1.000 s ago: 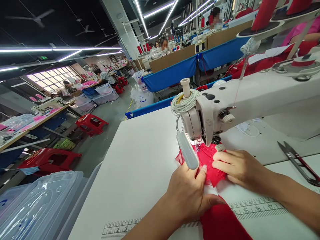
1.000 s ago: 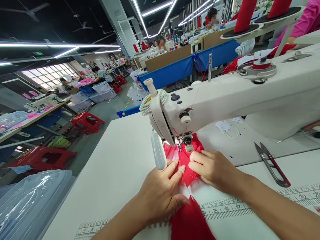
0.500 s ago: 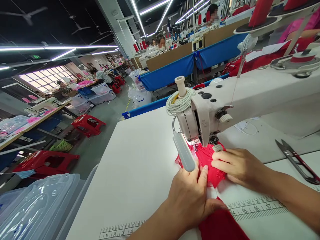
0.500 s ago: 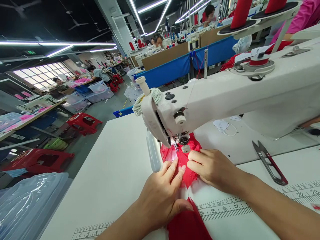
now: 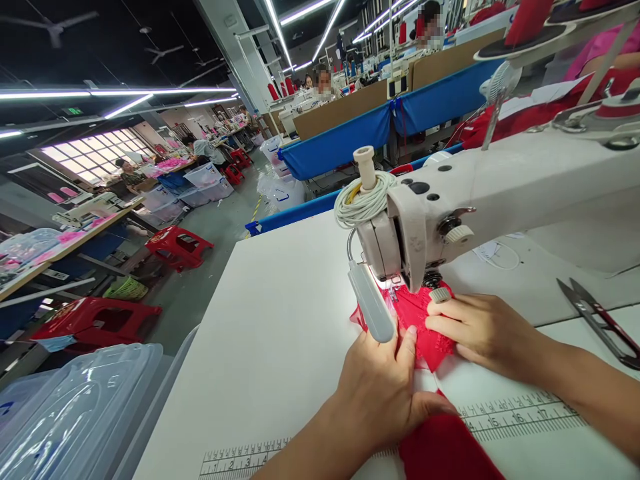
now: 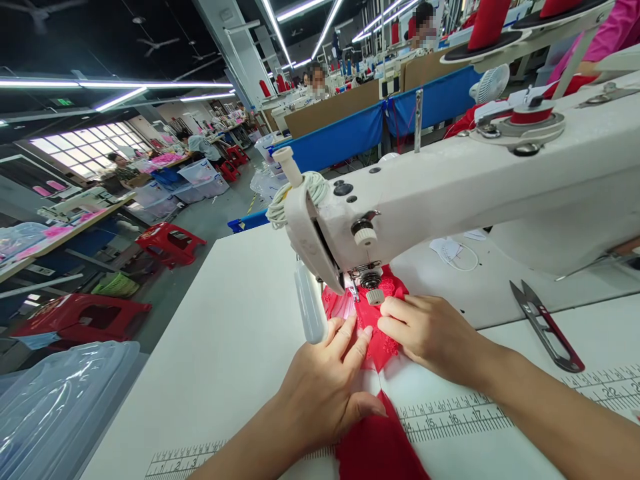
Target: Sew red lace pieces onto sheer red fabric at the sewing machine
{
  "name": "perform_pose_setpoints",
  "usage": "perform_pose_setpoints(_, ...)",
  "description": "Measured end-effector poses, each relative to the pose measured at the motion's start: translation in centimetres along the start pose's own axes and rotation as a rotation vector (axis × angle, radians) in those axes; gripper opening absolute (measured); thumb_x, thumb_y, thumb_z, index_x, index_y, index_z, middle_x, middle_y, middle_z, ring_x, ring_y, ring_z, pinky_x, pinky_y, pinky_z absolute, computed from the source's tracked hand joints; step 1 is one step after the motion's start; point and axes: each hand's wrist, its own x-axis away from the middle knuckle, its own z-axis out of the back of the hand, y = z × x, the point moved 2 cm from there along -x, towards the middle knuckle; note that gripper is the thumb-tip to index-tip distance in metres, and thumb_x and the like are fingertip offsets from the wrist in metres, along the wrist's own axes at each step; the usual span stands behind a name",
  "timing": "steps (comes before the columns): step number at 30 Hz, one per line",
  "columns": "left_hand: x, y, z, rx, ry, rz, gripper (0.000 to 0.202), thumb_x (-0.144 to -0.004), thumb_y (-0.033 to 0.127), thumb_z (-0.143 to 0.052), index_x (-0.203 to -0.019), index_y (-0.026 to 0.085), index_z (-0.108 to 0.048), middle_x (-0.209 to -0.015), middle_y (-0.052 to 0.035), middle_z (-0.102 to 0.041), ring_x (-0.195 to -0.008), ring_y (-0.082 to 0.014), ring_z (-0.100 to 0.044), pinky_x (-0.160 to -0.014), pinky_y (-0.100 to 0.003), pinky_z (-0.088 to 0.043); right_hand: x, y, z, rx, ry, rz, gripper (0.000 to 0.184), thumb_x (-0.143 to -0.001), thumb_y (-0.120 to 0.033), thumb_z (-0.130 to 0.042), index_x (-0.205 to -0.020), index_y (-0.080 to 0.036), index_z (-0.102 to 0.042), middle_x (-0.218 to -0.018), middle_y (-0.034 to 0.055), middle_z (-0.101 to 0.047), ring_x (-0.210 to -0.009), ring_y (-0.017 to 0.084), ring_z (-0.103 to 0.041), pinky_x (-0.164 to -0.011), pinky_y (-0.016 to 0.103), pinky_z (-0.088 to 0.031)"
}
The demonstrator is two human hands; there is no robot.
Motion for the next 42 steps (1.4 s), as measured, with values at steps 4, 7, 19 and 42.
perform_pose_setpoints(4, 0.11, -0.20, -0.34, -0.035, -0.025, 0.003, 0.093, -0.089, 0.073, -0.006, -0.112, 0.005, -0.065, -0.101, -0.0198, -0.068, -0.072, -0.0247, -0.065, -0.047, -0.032, -0.047, -0.23, 0.13, 0.04, 0.043, 0.034, -0.039, 0.037, -0.066, 0.007, -0.035, -0.081, -0.018, -0.058, -0.075, 0.0025, -0.054, -0.059, 0.016, -0.042, -0.051, 0.029, -0.027)
perform_pose_setpoints(7, 0.07, -0.22, -0.38, -0.054, -0.015, 0.003, 0.093, -0.090, 0.072, -0.005, -0.116, 0.004, -0.063, -0.102, -0.0198, -0.069, -0.077, -0.0253, -0.066, -0.050, -0.032, -0.050, -0.38, 0.11, 0.03, 0.073, 0.029, -0.058, 0.035, -0.063, 0.007, -0.035, -0.076, -0.018, -0.056, -0.071, 0.0014, -0.050, -0.057, 0.016, -0.040, -0.049, 0.029, -0.025)
perform_pose_setpoints(19, -0.18, -0.06, -0.06, -0.091, 0.051, -0.021, 0.089, -0.094, 0.063, 0.001, -0.109, 0.006, -0.066, -0.099, -0.0167, -0.071, -0.072, -0.0241, -0.067, -0.046, -0.032, -0.047, -0.39, 0.10, -0.23, 0.122, 0.053, -0.082, 0.031, -0.063, 0.006, -0.035, -0.071, -0.019, -0.053, -0.070, 0.0006, -0.049, -0.057, 0.015, -0.039, -0.050, 0.029, -0.023)
perform_pose_setpoints(42, -0.45, -0.08, -0.53, -0.158, 0.086, 0.100, 0.013, -0.083, 0.023, -0.055, -0.071, 0.017, -0.059, -0.065, -0.0023, -0.058, -0.077, -0.0237, -0.059, -0.072, -0.039, -0.035, -0.13, -0.54, 0.01, 0.220, 0.062, -0.193, 0.021, -0.081, -0.011, -0.045, -0.094, -0.019, -0.059, -0.093, 0.0033, -0.064, -0.049, 0.013, -0.048, -0.042, 0.029, -0.025)
